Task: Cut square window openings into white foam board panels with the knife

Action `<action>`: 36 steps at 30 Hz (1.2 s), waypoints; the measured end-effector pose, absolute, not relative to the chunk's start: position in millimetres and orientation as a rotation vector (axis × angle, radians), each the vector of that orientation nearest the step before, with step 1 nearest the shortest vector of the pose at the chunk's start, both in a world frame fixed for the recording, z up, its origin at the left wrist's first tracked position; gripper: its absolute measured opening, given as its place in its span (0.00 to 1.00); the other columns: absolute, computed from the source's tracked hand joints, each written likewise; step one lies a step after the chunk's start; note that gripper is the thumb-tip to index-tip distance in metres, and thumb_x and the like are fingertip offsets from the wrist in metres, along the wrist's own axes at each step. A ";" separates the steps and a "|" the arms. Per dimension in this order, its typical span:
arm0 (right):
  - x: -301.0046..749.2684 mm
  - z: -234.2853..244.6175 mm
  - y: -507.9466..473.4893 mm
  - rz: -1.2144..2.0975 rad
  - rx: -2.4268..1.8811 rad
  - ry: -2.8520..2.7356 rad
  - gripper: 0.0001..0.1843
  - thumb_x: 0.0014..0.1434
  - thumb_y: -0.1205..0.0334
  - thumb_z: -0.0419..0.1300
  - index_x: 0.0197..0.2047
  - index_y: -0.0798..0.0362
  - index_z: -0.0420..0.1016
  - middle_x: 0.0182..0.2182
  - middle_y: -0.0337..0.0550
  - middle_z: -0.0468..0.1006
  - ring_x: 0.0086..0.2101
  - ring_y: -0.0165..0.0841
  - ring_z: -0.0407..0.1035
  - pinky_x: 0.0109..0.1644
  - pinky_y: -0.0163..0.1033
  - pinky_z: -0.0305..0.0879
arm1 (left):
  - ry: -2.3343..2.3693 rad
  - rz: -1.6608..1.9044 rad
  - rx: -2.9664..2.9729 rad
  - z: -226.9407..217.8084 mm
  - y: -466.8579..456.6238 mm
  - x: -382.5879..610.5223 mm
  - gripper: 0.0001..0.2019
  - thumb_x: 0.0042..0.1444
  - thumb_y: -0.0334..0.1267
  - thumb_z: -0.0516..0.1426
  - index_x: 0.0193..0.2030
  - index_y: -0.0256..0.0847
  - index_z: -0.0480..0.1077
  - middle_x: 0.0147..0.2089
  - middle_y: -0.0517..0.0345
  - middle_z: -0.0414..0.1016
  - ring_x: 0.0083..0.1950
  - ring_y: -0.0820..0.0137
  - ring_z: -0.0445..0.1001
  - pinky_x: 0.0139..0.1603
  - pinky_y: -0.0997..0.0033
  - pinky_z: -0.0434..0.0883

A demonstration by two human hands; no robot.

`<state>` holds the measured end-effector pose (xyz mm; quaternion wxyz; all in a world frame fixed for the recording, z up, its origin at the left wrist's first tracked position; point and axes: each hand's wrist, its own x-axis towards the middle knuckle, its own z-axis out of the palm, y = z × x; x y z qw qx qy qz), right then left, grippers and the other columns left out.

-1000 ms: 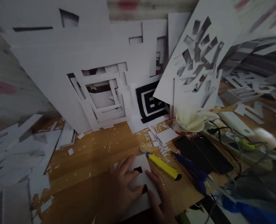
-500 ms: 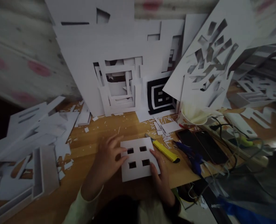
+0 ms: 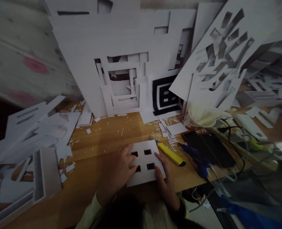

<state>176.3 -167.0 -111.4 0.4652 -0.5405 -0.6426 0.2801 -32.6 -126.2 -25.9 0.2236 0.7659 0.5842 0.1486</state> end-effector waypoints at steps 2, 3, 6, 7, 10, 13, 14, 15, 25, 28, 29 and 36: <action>175.8 -111.6 -166.8 0.695 -1.328 -1.576 0.23 0.71 0.58 0.51 0.67 0.47 0.65 0.63 0.51 0.70 0.62 0.46 0.65 0.62 0.57 0.67 | 1.626 0.420 2.067 -26.8 -125.7 -32.0 0.07 0.53 0.31 0.63 0.39 0.41 0.81 0.68 0.47 0.69 0.67 0.52 0.67 0.68 0.45 0.67; 175.7 -111.8 -166.9 0.695 -1.329 -1.576 0.23 0.71 0.58 0.51 0.67 0.46 0.65 0.63 0.50 0.70 0.62 0.46 0.65 0.62 0.56 0.67 | 1.638 0.413 2.044 -27.1 -125.5 -31.5 0.07 0.53 0.31 0.63 0.39 0.40 0.81 0.68 0.46 0.69 0.68 0.52 0.67 0.68 0.46 0.67; 175.6 -112.5 -167.9 0.688 -1.332 -1.583 0.22 0.71 0.58 0.51 0.67 0.45 0.64 0.63 0.49 0.70 0.62 0.45 0.65 0.63 0.56 0.66 | 1.648 0.401 2.008 -29.3 -125.3 -31.1 0.09 0.53 0.31 0.63 0.41 0.38 0.81 0.69 0.45 0.67 0.68 0.52 0.67 0.69 0.46 0.65; 175.8 -112.5 -168.3 0.688 -1.334 -1.585 0.22 0.71 0.58 0.51 0.67 0.45 0.64 0.63 0.49 0.70 0.62 0.45 0.65 0.63 0.56 0.66 | 1.644 0.408 2.008 -30.5 -125.4 -31.5 0.09 0.53 0.31 0.63 0.41 0.39 0.81 0.69 0.45 0.67 0.68 0.52 0.67 0.69 0.46 0.66; 177.0 -112.0 -169.2 0.688 -1.339 -1.589 0.23 0.71 0.58 0.51 0.67 0.45 0.64 0.63 0.49 0.69 0.62 0.45 0.64 0.63 0.56 0.66 | 1.619 0.427 2.033 -33.2 -125.7 -33.8 0.10 0.52 0.32 0.63 0.42 0.41 0.81 0.69 0.48 0.68 0.68 0.52 0.67 0.68 0.45 0.67; 177.8 -110.7 -169.1 0.716 -1.341 -1.599 0.23 0.71 0.60 0.51 0.68 0.45 0.63 0.64 0.49 0.69 0.63 0.45 0.64 0.63 0.55 0.66 | 1.586 0.387 2.044 -29.9 -125.0 -37.8 0.09 0.52 0.33 0.64 0.42 0.40 0.81 0.70 0.46 0.67 0.68 0.50 0.67 0.68 0.44 0.67; 177.8 -110.4 -168.9 0.723 -1.338 -1.601 0.23 0.71 0.60 0.51 0.68 0.45 0.63 0.64 0.49 0.68 0.64 0.45 0.63 0.63 0.55 0.66 | 1.572 0.368 2.039 -27.1 -123.8 -39.7 0.10 0.54 0.34 0.64 0.43 0.40 0.81 0.70 0.46 0.67 0.68 0.50 0.68 0.68 0.45 0.67; 177.7 -110.3 -168.7 0.726 -1.336 -1.600 0.23 0.71 0.60 0.51 0.67 0.45 0.63 0.65 0.49 0.68 0.64 0.45 0.63 0.64 0.55 0.66 | 1.562 0.353 2.025 -23.8 -121.8 -41.9 0.09 0.56 0.35 0.63 0.44 0.41 0.81 0.70 0.47 0.67 0.67 0.51 0.69 0.67 0.46 0.68; 177.2 -108.4 -168.9 0.764 -1.339 -1.571 0.24 0.71 0.59 0.51 0.68 0.43 0.64 0.65 0.49 0.66 0.64 0.48 0.62 0.64 0.59 0.65 | 1.560 0.180 2.161 0.6 -75.3 -38.5 0.10 0.60 0.32 0.58 0.47 0.43 0.77 0.51 0.52 0.80 0.52 0.59 0.78 0.54 0.57 0.74; 176.7 -107.4 -168.4 0.771 -1.327 -1.566 0.24 0.70 0.58 0.51 0.68 0.42 0.63 0.66 0.48 0.66 0.64 0.47 0.62 0.64 0.59 0.64 | 1.527 0.033 2.222 3.1 -70.1 -32.6 0.05 0.59 0.32 0.58 0.38 0.41 0.76 0.41 0.53 0.79 0.42 0.60 0.78 0.44 0.61 0.73; 176.5 -107.2 -168.3 0.775 -1.323 -1.564 0.24 0.70 0.58 0.51 0.68 0.41 0.63 0.66 0.47 0.66 0.64 0.47 0.62 0.65 0.59 0.64 | 1.527 0.015 2.233 3.4 -69.4 -32.0 0.05 0.59 0.31 0.58 0.36 0.40 0.76 0.39 0.53 0.79 0.41 0.61 0.77 0.42 0.62 0.72; 175.8 -107.0 -168.3 0.789 -1.320 -1.545 0.24 0.70 0.59 0.52 0.67 0.44 0.64 0.65 0.49 0.67 0.64 0.48 0.63 0.64 0.59 0.65 | 1.471 -0.009 2.316 -1.3 -68.2 -36.7 0.06 0.60 0.32 0.56 0.35 0.41 0.75 0.36 0.55 0.78 0.36 0.65 0.75 0.35 0.67 0.67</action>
